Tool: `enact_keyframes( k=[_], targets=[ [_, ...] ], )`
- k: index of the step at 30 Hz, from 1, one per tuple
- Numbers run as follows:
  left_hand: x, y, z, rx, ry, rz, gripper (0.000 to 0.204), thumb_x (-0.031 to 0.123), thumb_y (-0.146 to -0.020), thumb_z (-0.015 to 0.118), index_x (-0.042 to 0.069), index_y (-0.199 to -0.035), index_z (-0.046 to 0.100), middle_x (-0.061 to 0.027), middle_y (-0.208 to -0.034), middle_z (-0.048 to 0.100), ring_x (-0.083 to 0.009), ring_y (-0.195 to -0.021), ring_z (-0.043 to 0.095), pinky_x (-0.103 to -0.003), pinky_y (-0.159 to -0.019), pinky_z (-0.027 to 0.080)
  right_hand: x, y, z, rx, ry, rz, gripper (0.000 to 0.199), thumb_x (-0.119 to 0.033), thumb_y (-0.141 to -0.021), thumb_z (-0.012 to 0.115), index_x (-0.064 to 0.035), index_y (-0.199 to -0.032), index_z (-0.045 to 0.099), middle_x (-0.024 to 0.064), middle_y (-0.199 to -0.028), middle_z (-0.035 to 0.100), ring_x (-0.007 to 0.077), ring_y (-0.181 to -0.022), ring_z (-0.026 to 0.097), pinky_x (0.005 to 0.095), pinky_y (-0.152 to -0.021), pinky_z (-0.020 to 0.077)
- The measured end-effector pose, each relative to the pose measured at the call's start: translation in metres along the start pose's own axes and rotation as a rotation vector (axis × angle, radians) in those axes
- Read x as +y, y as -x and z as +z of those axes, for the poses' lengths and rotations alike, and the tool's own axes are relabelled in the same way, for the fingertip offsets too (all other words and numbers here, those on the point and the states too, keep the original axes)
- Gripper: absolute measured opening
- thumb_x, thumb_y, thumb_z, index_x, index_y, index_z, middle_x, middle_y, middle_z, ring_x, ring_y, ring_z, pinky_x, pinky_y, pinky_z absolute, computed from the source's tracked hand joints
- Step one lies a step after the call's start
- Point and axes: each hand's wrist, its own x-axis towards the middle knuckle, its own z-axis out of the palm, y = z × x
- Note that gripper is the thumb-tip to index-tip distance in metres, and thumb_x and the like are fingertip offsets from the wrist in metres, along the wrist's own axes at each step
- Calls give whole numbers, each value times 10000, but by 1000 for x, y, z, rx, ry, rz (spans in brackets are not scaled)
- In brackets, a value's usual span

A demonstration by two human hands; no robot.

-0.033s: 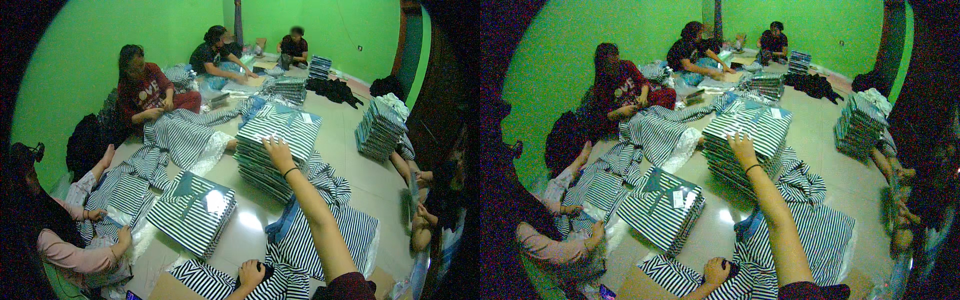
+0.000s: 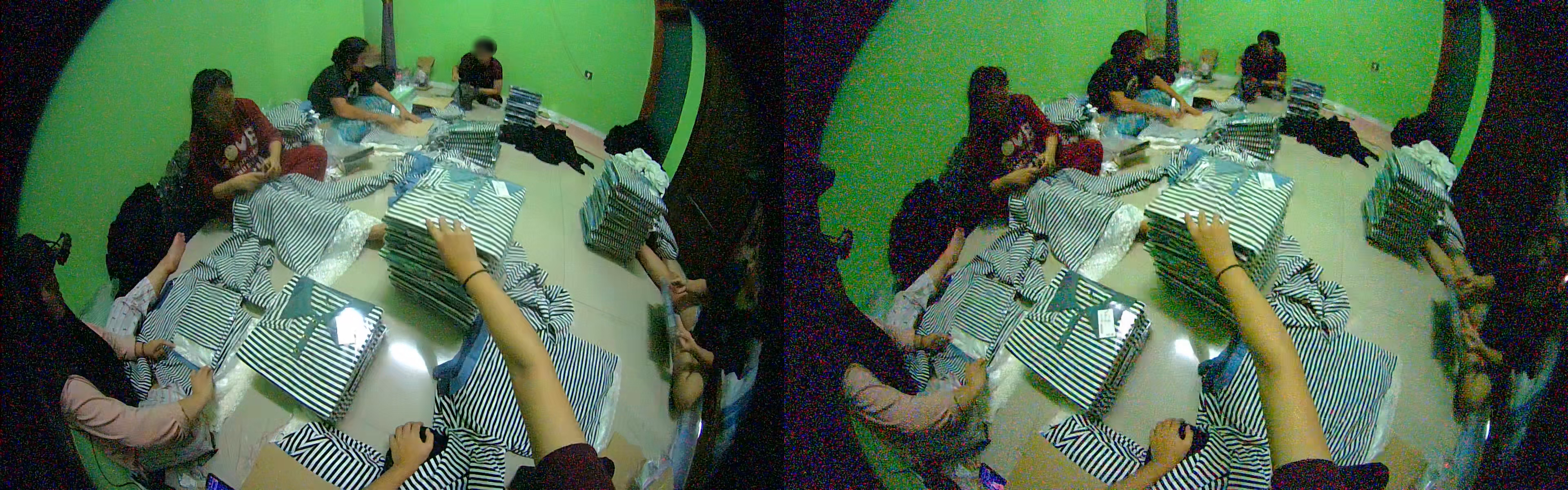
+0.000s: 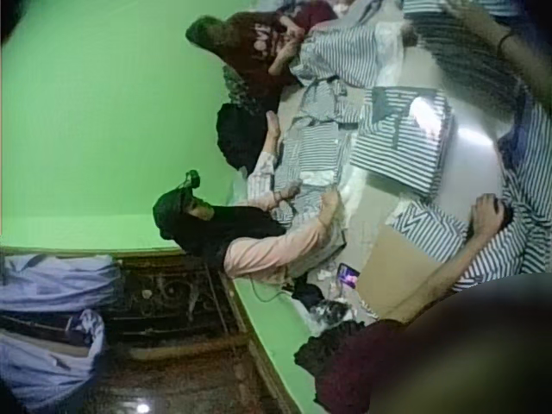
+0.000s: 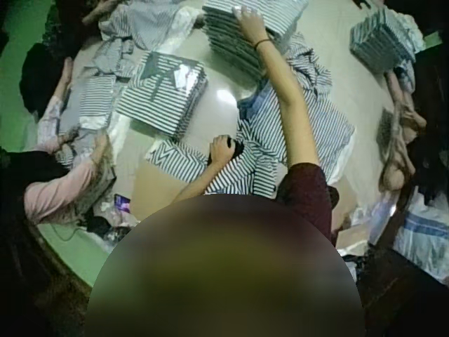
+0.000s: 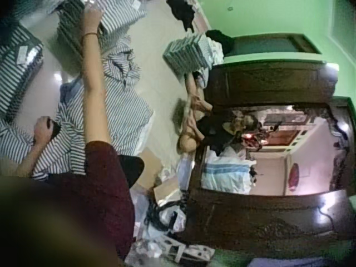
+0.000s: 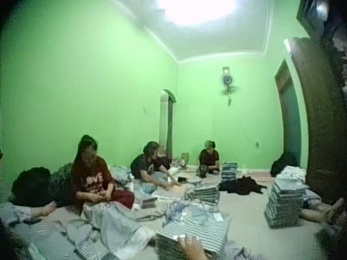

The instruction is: The person folds striped shirts and places them into clear plastic bags. They insert a cardboard piece into each bag to keep the shirt flat, then seal the bag and set it aside. The process is repeated for multiple shirts.

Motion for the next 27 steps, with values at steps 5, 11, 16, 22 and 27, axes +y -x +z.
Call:
enact_keyframes(
  k=[5,11,16,22,27],
  targets=[
    [2,0,2,34,-11,16,240,271,-696,494,77,-815,569,-66,-832,562,-244,-783,509,-398,-646,388,-3,-12,0,-33,-93,85,395,-85,-728,470,-161,-1115,449,114,-1041,516,288,-801,545,344,-592,476],
    [5,-1,-5,-14,-32,-18,248,271,-709,476,69,-822,565,-82,-834,558,-237,-786,509,-390,-671,385,-2,-11,-8,-115,-113,107,363,-86,-735,454,-157,-1091,462,96,-913,539,255,-716,548,334,-579,464],
    [8,-1,-6,-76,-27,-64,257,263,-718,467,55,-832,565,-101,-853,553,-258,-809,502,-401,-684,380,12,18,-19,-22,-217,-39,484,-105,-714,492,-176,-1178,376,108,-1175,407,275,-999,450,369,-764,412],
    [8,0,-8,-79,-7,-84,254,257,-732,470,55,-855,563,-107,-874,553,-268,-836,495,-398,-699,382,-22,223,-74,152,-686,345,535,-141,-703,538,-54,-1194,343,177,-1250,309,341,-1127,309,403,-932,257],
    [5,-2,-3,-66,-15,-89,263,267,-746,456,60,-868,564,-106,-900,555,-262,-853,505,-399,-720,384,-123,453,-183,-1025,-854,861,541,-293,-823,394,-23,-1258,218,264,-1245,247,372,-1123,318,448,-905,273]
  ],
)
